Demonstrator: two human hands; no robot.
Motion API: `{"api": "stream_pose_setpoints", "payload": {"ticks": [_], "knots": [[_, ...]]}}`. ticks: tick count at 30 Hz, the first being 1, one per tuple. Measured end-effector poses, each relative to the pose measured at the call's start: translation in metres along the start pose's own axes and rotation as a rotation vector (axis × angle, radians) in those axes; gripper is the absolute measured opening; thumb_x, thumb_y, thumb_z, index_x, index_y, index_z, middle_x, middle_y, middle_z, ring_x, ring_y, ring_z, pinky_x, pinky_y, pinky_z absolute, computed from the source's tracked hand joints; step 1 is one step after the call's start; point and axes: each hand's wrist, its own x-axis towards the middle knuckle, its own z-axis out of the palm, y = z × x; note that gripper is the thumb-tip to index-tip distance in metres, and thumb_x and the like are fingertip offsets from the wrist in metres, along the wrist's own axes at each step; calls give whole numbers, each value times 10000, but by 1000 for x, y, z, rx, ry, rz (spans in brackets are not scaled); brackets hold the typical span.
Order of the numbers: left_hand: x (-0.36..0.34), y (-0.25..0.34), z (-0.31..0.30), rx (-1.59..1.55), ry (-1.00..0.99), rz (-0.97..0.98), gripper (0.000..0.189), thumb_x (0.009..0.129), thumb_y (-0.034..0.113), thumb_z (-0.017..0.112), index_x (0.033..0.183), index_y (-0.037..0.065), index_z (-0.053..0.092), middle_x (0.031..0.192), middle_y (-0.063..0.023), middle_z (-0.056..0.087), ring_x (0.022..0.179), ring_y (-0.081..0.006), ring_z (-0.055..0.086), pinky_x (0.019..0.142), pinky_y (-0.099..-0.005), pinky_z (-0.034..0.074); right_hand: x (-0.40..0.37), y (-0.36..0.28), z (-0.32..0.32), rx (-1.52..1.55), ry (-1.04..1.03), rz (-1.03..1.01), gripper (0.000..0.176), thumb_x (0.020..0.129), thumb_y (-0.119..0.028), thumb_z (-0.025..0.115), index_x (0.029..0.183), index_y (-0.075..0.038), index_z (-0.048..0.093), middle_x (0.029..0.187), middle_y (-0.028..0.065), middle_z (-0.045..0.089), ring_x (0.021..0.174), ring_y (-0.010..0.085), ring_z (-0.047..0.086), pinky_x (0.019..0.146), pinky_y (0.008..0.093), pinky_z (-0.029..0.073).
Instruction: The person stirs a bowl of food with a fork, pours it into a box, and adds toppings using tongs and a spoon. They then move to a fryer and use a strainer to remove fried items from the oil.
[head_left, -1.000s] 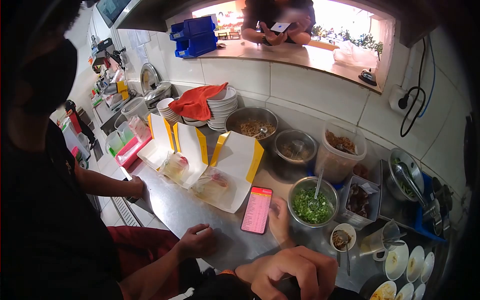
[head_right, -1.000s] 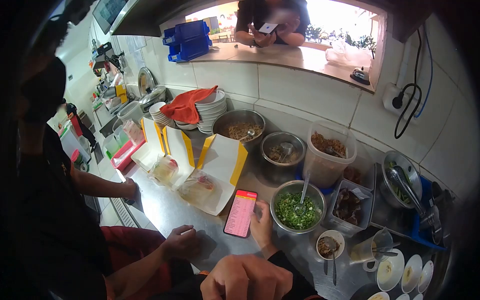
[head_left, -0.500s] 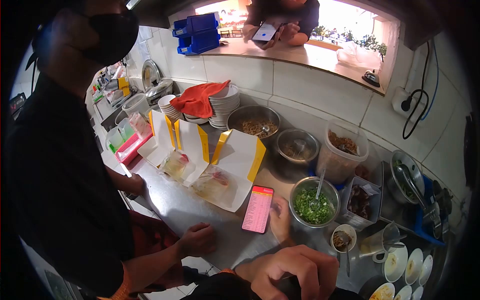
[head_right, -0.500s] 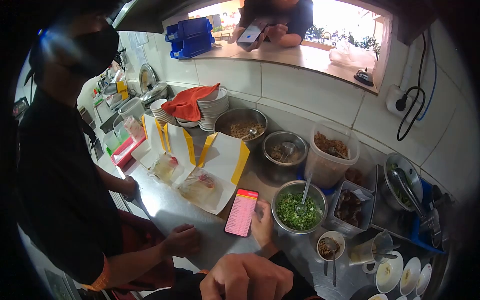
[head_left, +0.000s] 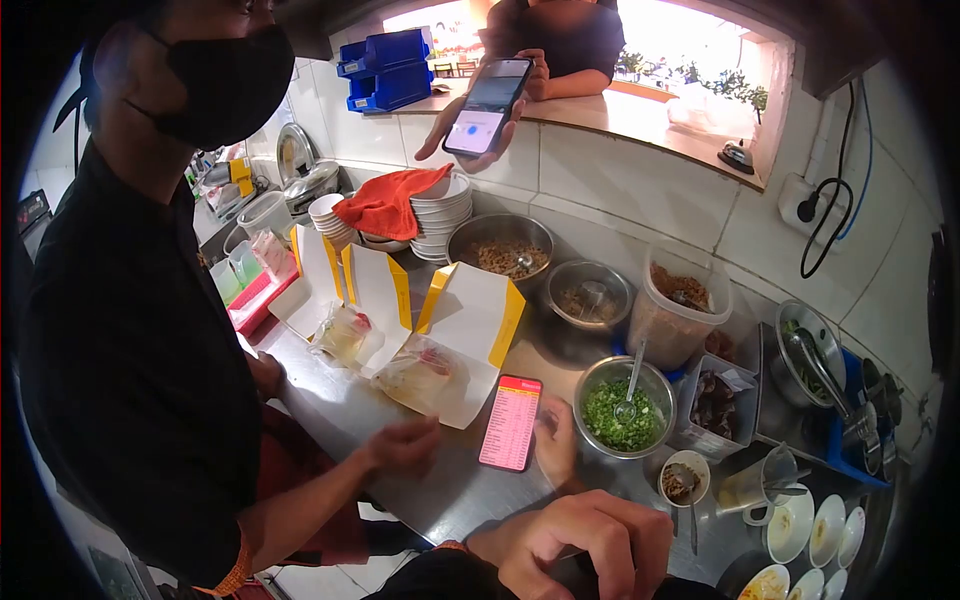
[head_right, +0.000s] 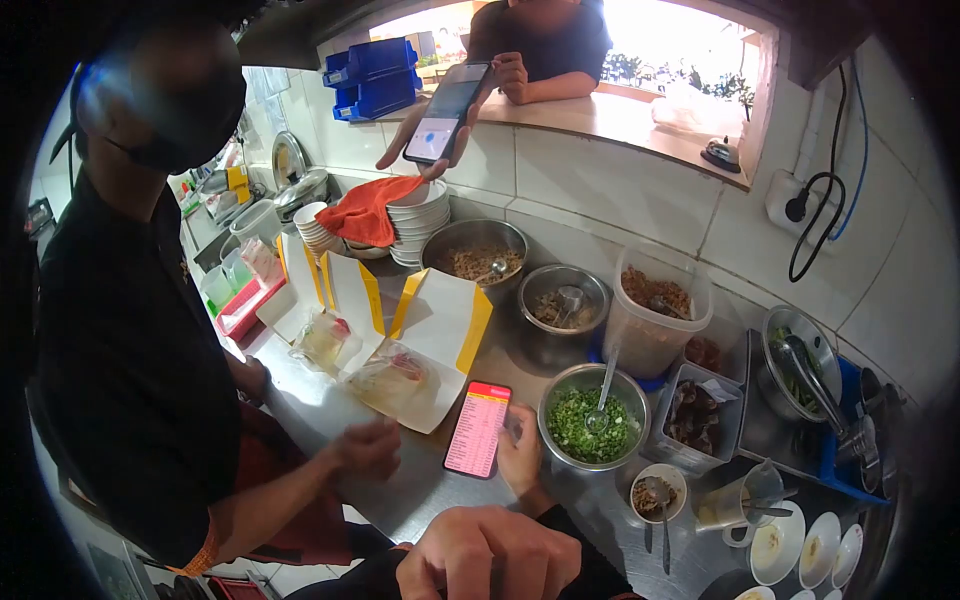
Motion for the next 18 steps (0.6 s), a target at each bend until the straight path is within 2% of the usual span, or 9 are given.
{"api": "stream_pose_setpoints", "payload": {"ticks": [2,4,7,9,12,18], "knots": [[2,1,1,-20,8,9,195,784,207,672,825,27,608,788,-130,580,644,-204,538,573,-289,388,0,1,1,16,10,-7,373,777,75,495,1137,-14,459,1159,112,514,1113,209,483,970,337,365],[5,12,3,-13,22,-89,200,790,213,665,833,26,608,793,-125,583,650,-203,540,576,-294,388,0,1,1,22,15,-11,365,779,68,503,1132,-14,462,1159,112,516,1110,208,484,968,336,366],[6,14,4,-25,32,-117,200,788,214,665,834,28,609,799,-122,585,656,-201,542,578,-291,379,-1,-2,1,5,17,-16,359,780,60,515,1127,-13,464,1155,114,518,1106,207,485,967,335,367],[5,12,3,-40,22,-95,199,787,214,664,832,28,610,799,-122,584,657,-199,540,582,-289,374,0,-3,1,-18,24,-22,359,779,58,522,1127,-11,465,1151,116,519,1103,208,488,968,334,368],[2,7,-1,-45,-4,-56,201,787,217,661,831,28,610,798,-122,583,658,-199,538,587,-289,371,-1,-1,1,8,36,-41,339,780,-34,581,1105,-42,486,1192,139,508,1085,269,515,906,362,413],[1,9,-3,-33,-15,-58,210,791,233,651,830,32,606,802,-121,580,666,-203,538,594,-292,374,0,2,1,7,28,-33,338,783,-42,583,1106,-41,483,1196,138,505,1088,270,514,902,366,416]]}}
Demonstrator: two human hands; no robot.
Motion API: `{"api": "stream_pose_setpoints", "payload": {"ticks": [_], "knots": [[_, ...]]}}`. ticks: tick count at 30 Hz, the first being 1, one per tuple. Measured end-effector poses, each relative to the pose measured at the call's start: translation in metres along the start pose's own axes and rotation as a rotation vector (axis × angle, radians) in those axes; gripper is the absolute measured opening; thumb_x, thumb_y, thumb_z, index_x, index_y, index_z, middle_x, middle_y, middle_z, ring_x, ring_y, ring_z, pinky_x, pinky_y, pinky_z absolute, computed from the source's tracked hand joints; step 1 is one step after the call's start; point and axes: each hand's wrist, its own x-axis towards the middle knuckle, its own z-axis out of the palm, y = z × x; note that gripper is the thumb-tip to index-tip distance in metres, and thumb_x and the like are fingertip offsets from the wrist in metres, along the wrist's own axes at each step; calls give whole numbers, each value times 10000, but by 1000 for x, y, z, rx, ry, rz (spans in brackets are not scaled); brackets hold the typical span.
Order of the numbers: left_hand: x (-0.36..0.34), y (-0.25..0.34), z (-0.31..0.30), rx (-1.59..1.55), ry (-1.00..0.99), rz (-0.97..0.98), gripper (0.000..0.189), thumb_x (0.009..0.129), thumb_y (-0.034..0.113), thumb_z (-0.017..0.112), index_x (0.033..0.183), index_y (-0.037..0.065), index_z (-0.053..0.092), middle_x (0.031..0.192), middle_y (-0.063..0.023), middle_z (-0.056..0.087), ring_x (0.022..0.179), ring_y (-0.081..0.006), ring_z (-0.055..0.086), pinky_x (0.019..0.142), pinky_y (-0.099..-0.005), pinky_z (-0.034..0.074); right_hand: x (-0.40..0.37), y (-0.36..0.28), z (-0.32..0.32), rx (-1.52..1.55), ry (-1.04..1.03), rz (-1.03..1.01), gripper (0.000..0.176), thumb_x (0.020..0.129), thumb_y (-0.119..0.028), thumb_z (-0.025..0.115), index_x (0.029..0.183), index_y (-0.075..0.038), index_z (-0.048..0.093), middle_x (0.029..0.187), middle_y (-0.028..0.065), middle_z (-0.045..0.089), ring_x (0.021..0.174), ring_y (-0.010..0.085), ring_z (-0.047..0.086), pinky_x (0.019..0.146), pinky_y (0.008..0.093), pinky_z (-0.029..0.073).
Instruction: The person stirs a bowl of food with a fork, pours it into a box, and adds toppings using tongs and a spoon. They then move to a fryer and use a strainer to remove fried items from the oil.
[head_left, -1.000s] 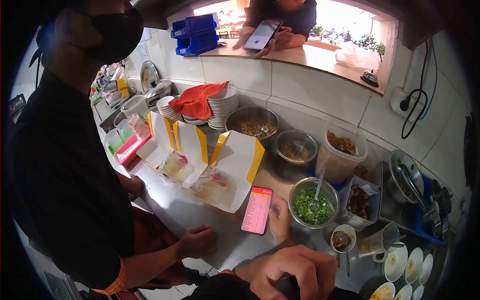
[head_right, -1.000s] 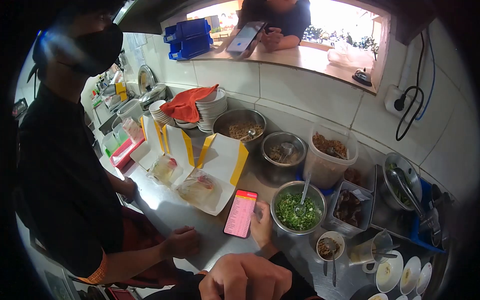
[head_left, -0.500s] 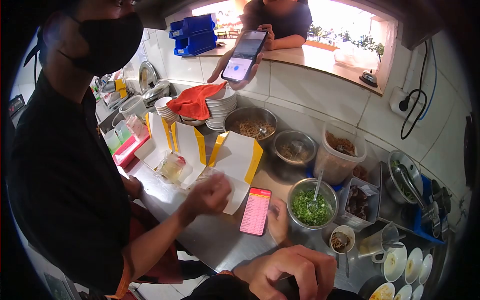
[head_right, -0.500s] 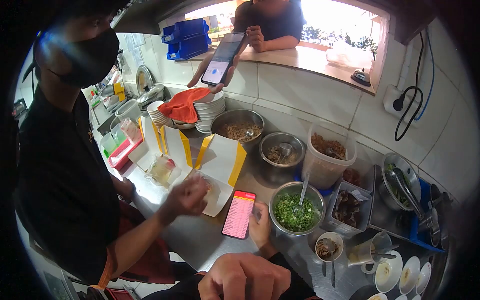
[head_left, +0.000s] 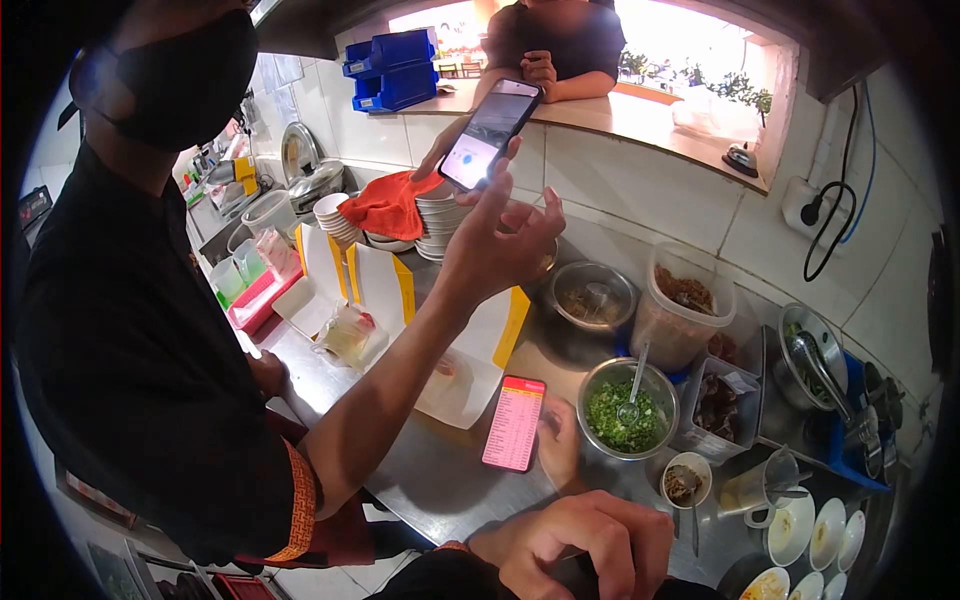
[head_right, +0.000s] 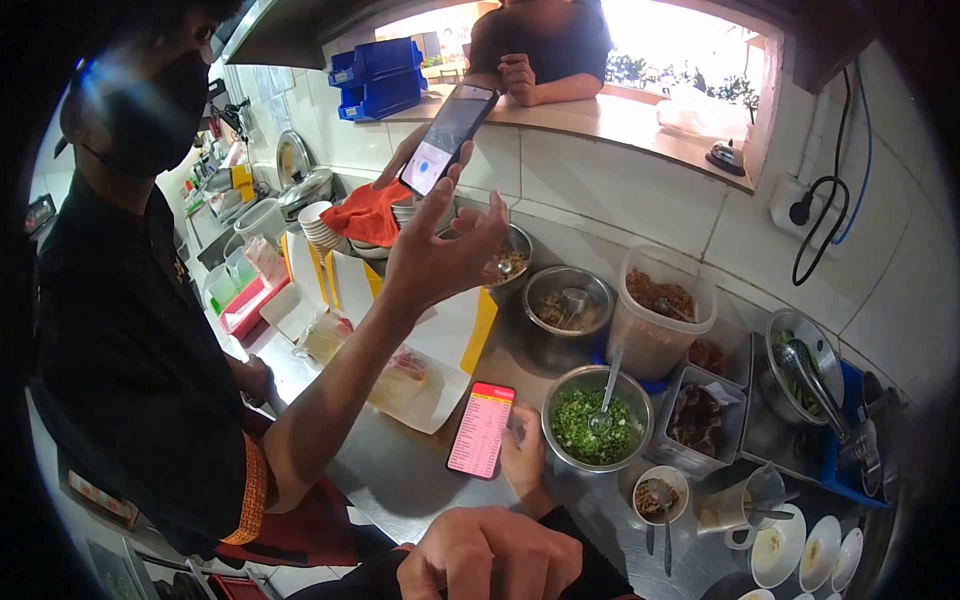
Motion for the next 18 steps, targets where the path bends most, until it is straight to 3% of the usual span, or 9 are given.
{"api": "stream_pose_setpoints", "payload": {"ticks": [9,12,15,18], "knots": [[-1,0,-4,3,-21,-10,224,798,257,636,827,38,601,808,-121,576,678,-208,539,605,-296,378,-1,1,0,-19,15,-7,333,789,-51,577,1107,-38,478,1182,141,504,1089,274,511,904,367,417],[-1,0,-5,6,-28,-14,229,800,265,632,826,40,599,810,-120,575,682,-210,539,609,-298,380,-1,0,0,4,-29,12,366,783,70,506,1139,0,458,1166,129,507,1107,217,488,958,336,381],[-1,0,-6,7,-33,-16,235,802,273,627,825,42,597,812,-120,573,686,-212,539,613,-299,381,0,9,1,25,2,-1,330,782,-41,577,1099,-38,487,1171,137,514,1089,272,512,902,365,417],[-2,0,-6,6,-38,-20,240,804,281,622,824,44,596,814,-120,572,690,-213,540,617,-300,382,0,4,0,-6,11,8,334,778,-35,576,1100,-38,489,1170,136,515,1088,274,512,899,367,418]]}}
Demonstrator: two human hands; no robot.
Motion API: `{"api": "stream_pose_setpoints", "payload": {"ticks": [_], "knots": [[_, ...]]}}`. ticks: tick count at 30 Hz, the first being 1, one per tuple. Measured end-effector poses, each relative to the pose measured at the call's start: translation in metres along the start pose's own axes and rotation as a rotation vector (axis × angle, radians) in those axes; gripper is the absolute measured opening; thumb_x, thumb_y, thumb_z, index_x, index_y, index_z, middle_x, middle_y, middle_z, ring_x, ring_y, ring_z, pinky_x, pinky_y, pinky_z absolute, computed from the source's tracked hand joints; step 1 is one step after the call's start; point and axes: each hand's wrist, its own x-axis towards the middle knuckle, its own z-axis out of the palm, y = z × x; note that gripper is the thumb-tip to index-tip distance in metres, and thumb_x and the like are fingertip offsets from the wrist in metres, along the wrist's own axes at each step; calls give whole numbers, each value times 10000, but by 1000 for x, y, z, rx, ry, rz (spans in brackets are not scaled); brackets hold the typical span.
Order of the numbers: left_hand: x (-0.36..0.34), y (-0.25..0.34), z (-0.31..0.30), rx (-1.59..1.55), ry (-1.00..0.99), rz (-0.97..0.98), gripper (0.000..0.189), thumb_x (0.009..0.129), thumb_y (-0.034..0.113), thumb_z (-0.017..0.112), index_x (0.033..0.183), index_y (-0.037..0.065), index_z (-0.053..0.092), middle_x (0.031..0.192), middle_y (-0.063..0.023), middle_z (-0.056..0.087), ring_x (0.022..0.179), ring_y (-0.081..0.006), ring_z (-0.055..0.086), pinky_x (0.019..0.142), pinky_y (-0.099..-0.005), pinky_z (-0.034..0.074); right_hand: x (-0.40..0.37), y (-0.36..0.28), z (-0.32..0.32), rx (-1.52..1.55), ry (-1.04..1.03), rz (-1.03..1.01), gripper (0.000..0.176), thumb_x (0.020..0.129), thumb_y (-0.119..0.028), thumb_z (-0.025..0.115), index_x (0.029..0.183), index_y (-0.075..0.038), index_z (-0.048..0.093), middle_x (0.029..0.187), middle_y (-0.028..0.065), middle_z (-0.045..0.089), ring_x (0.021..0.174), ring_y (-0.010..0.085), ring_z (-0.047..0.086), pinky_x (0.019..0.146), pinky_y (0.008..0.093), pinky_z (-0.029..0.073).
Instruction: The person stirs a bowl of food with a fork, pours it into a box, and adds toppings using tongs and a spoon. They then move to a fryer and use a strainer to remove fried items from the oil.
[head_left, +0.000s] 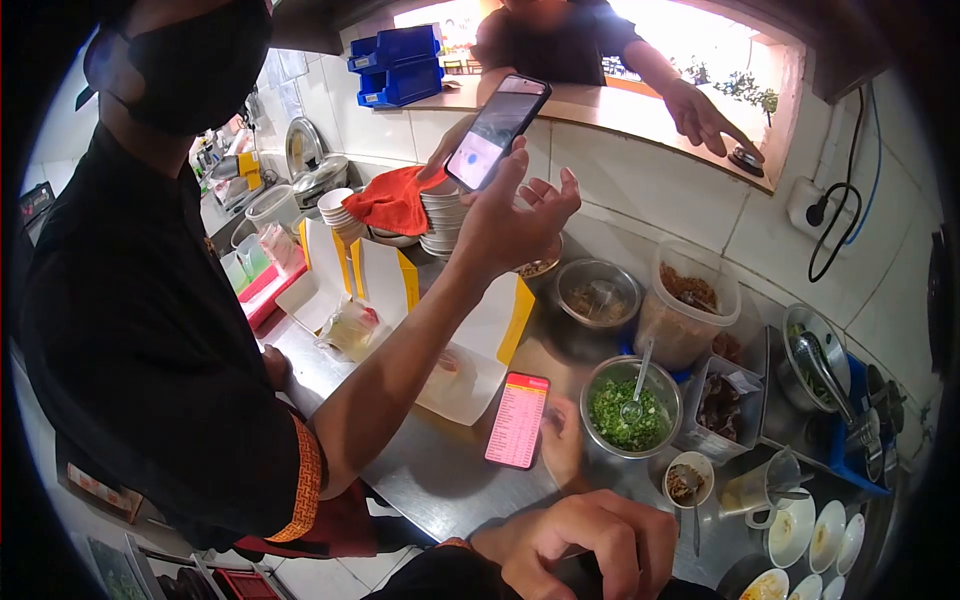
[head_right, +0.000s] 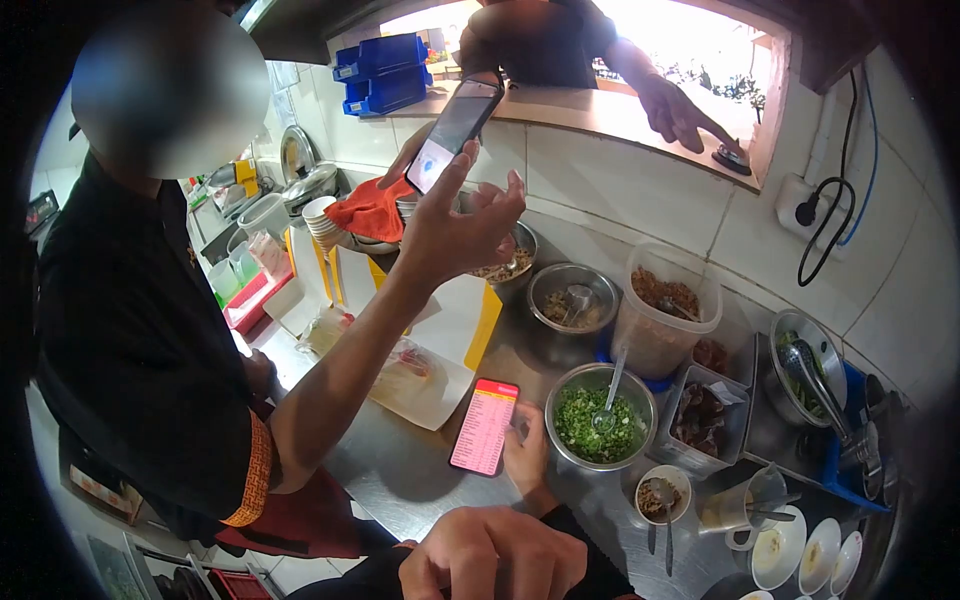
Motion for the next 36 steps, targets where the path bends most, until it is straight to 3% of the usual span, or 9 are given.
{"api": "stream_pose_setpoints", "payload": {"ticks": [36], "knots": [[-5,-2,-5,57,-31,-25,312,828,378,563,814,67,574,837,-118,556,737,-234,542,662,-317,400,0,-5,-1,14,-8,20,341,772,-5,562,1103,-36,487,1188,154,502,1113,281,496,921,364,396]]}}
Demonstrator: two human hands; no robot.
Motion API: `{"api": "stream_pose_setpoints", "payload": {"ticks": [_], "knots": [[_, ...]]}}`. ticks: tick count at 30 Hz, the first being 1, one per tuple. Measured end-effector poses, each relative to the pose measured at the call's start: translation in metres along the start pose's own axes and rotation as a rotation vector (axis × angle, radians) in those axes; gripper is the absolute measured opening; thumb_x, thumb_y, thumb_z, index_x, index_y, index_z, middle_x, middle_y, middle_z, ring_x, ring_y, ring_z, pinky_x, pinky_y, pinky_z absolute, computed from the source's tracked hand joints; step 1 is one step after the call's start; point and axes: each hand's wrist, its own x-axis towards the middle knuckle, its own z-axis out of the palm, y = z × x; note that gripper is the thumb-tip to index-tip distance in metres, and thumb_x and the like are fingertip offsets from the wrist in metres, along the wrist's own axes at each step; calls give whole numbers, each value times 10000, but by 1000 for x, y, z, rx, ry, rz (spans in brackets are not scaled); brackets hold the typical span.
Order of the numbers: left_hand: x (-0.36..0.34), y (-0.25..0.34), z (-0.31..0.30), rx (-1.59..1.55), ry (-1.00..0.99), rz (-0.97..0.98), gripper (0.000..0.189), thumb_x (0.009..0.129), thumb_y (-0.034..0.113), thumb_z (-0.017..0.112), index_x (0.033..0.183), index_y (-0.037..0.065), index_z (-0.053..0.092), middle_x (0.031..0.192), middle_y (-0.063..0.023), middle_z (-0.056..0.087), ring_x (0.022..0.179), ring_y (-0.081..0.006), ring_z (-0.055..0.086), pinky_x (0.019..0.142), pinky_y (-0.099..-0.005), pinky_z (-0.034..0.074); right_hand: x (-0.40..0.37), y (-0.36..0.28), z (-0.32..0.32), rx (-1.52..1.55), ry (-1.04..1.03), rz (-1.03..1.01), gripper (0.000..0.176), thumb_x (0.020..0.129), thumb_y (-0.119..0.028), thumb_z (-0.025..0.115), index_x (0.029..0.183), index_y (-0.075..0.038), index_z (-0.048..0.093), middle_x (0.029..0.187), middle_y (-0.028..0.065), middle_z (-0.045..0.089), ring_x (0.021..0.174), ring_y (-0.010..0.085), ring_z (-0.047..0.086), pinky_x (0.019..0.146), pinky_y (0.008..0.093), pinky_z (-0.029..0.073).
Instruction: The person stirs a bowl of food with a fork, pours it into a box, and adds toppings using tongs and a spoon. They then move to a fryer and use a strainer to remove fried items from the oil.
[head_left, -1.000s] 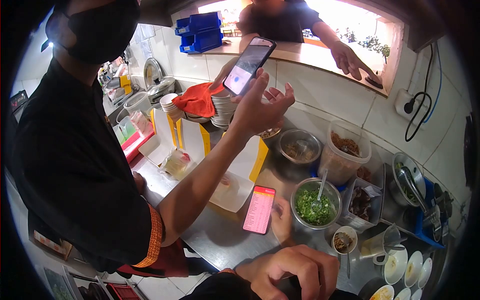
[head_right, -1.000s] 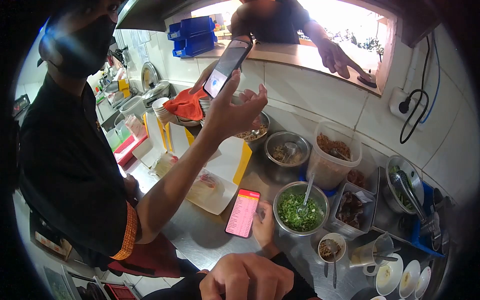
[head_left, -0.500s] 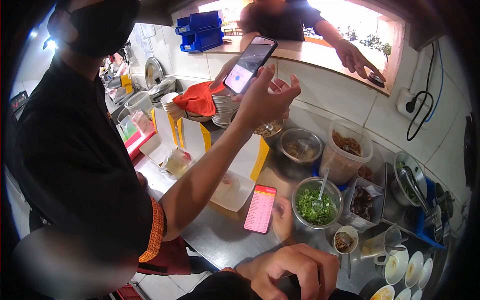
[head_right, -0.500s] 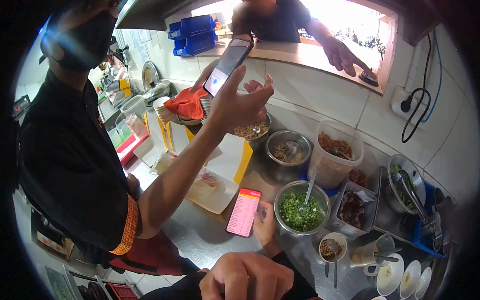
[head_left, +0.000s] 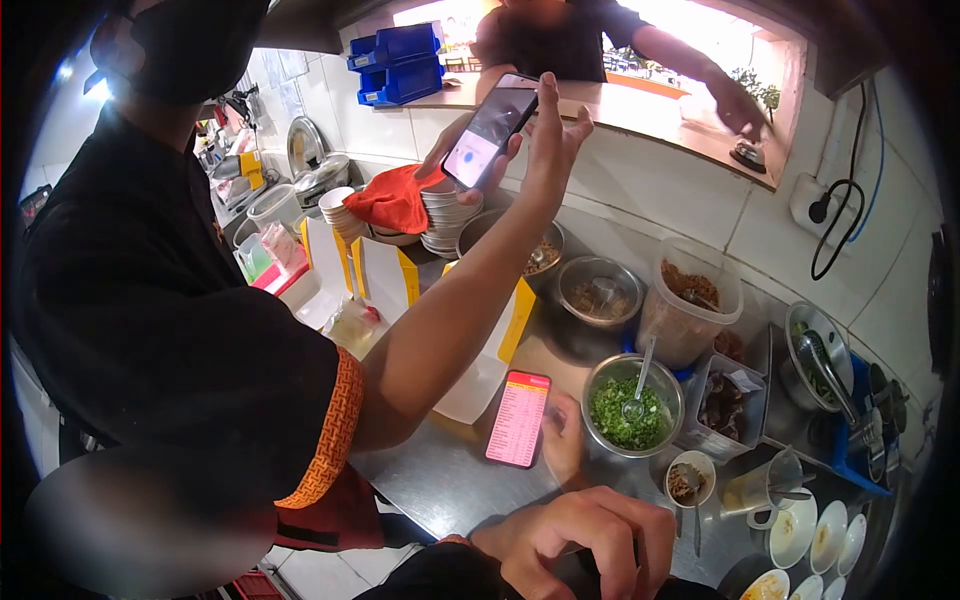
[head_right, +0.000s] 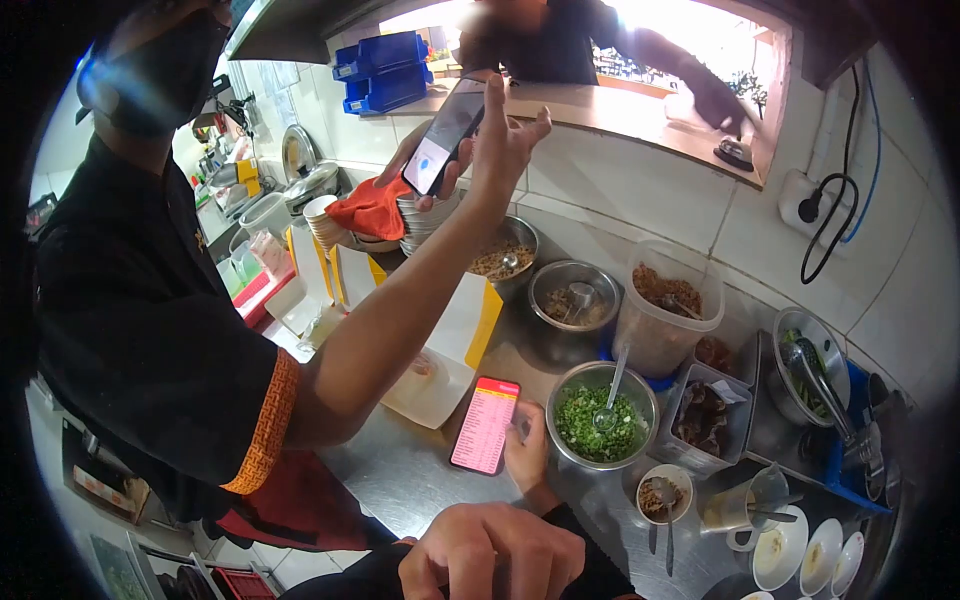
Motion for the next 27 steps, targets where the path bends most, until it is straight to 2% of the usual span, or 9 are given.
{"api": "stream_pose_setpoints", "payload": {"ticks": [4,9,10,11,14,15,17,19,27], "knots": [[0,0,2,66,2,-13,320,831,388,556,812,69,572,840,-118,554,742,-237,543,666,-318,402,0,-3,0,-2,5,-19,337,771,-3,569,1096,-36,488,1143,142,518,1087,265,508,909,361,404],[-5,20,9,438,123,-55,238,790,289,642,839,57,623,847,-111,592,710,-220,552,652,-307,412,1,1,4,72,-10,-52,325,772,3,576,1084,-35,492,1053,127,544,1039,248,523,881,346,416],[-5,21,9,466,130,-76,225,782,269,659,845,54,633,849,-109,599,704,-216,554,649,-304,414,2,10,8,120,-53,-23,297,791,-31,577,1078,-37,499,1028,129,555,1000,254,536,860,343,421],[1,1,1,324,82,-147,214,774,249,676,850,52,643,850,-108,606,697,-213,556,646,-302,416,0,24,6,11,13,-142,314,817,-87,566,1116,-46,480,1031,143,556,955,274,559,845,355,427],[-18,-23,-23,410,-32,89,186,792,253,654,845,76,637,884,-88,604,759,-224,562,694,-377,424,-3,42,25,-93,101,-127,366,786,-96,541,1138,-76,442,965,208,558,902,355,565,752,428,439],[-9,-24,-10,425,18,27,185,812,262,628,813,77,622,856,-86,602,724,-227,560,685,-387,424,-6,-5,6,-80,43,27,379,770,-74,537,1137,-71,442,988,217,539,950,375,537,793,431,426],[2,-12,5,524,115,-93,226,851,279,575,748,79,591,800,-82,597,654,-234,557,666,-408,425,-7,-7,6,-196,53,-57,385,770,-38,566,1133,-75,445,1167,185,485,1127,353,458,933,387,373],[5,-11,2,548,107,-170,201,831,275,582,755,88,578,775,-80,575,630,-233,536,628,-399,410,-7,-5,15,-86,145,-89,421,744,-8,561,1140,-63,430,1192,182,472,1145,361,443,960,400,355],[2,-19,-3,507,20,-239,157,747,246,620,783,121,532,686,-74,495,551,-233,469,498,-361,354,-6,0,16,-48,108,-26,437,746,0,557,1157,-60,420,1218,198,447,1171,358,424,987,404,340]]}}
